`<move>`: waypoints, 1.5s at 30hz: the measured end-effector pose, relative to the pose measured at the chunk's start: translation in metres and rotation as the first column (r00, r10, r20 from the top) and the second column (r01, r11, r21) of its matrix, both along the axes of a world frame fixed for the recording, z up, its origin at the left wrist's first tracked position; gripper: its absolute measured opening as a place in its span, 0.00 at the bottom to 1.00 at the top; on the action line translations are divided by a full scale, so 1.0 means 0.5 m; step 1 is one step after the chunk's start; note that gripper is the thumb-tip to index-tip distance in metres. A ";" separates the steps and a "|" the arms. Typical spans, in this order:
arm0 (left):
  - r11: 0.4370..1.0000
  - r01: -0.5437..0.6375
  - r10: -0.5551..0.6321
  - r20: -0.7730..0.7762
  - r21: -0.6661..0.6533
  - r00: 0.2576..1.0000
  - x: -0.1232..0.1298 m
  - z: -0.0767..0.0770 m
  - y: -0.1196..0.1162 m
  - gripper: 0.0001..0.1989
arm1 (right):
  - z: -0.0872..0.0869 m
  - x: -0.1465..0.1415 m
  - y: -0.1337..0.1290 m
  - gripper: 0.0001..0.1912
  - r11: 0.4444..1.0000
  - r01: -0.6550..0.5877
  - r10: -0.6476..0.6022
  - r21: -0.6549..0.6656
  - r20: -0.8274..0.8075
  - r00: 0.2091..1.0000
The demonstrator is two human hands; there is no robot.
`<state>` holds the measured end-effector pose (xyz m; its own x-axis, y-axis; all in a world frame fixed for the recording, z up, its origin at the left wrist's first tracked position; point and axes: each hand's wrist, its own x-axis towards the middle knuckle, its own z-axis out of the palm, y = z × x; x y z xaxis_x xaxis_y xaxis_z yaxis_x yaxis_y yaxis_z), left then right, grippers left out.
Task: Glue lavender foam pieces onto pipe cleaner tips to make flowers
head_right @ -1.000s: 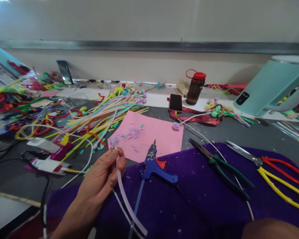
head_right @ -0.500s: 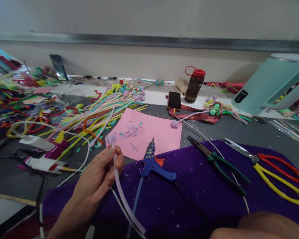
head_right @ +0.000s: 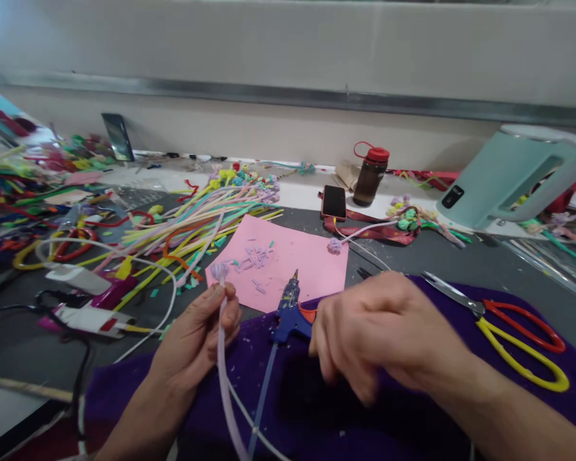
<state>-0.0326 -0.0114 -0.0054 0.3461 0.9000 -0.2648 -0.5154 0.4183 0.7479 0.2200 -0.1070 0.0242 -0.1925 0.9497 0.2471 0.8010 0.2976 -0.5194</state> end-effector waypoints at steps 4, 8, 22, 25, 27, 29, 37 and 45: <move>0.999 0.014 -0.018 0.127 0.032 0.992 -0.011 -0.002 0.000 0.05 | 0.005 -0.047 0.099 0.12 0.982 -0.093 0.114 -0.166 0.122 0.986; 0.998 0.028 -0.034 0.123 0.051 0.992 -0.014 0.001 0.000 0.06 | -0.044 -0.086 0.090 0.22 0.981 -0.069 0.125 -0.179 0.327 0.937; 0.998 -0.052 0.049 0.158 0.016 0.986 -0.020 0.003 0.000 0.07 | -0.043 -0.054 0.147 0.08 0.971 -0.040 0.024 -0.237 -0.070 0.997; 0.998 -0.057 0.055 0.160 0.013 0.986 -0.022 0.007 -0.002 0.06 | -0.030 -0.022 0.162 0.12 0.929 -0.180 -0.066 -0.324 -0.624 0.779; 0.999 -0.047 0.044 0.155 0.016 0.987 -0.021 0.006 -0.001 0.07 | -0.032 -0.013 0.169 0.15 0.911 -0.272 -0.128 -0.311 -0.837 0.532; 0.999 -0.035 0.031 0.140 0.025 0.990 -0.019 0.005 0.000 0.07 | -0.039 -0.017 0.171 0.15 0.906 -0.321 -0.152 -0.276 -0.920 0.361; 0.999 -0.008 0.012 -0.116 0.031 0.993 -0.005 0.002 -0.012 0.12 | -0.045 -0.065 0.113 0.18 0.919 -0.296 -0.077 -0.261 -0.854 0.514; 0.999 -0.053 0.051 -0.124 -0.012 0.991 0.001 -0.009 -0.011 0.09 | -0.054 -0.075 0.067 0.25 0.926 -0.225 -0.015 -0.303 -0.627 0.779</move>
